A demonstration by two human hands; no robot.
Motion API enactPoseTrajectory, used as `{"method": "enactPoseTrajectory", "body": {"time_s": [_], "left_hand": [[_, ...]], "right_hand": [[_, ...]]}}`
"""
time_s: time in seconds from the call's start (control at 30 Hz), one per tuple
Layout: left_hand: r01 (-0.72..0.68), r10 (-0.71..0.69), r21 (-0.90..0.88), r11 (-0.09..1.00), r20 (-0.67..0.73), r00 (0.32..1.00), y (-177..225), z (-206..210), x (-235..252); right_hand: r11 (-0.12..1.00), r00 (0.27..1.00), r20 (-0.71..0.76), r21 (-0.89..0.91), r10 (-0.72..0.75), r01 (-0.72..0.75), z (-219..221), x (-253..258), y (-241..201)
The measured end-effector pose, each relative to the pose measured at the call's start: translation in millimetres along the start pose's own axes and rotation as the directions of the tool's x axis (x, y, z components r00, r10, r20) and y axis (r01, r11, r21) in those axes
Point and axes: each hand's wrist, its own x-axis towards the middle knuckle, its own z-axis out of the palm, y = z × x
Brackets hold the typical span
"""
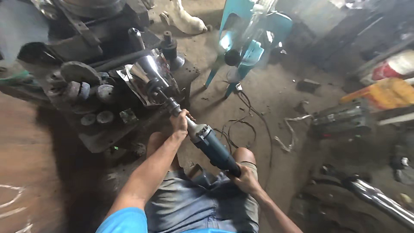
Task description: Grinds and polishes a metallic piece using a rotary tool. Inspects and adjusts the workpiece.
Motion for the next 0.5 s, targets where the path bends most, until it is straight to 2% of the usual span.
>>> {"method": "enactPoseTrajectory", "body": {"time_s": [0.27, 0.5], "left_hand": [[0.058, -0.058, 0.066, 0.996, -0.003, 0.998, 6, 36, 10], [0.109, -0.108, 0.115, 0.987, -0.020, 0.994, 2, 52, 20]], "right_hand": [[0.984, 0.997, 0.046, 0.160, 0.067, -0.073, -6, 11, 4], [0.980, 0.994, 0.033, 0.166, 0.107, -0.111, -11, 13, 0]]}}
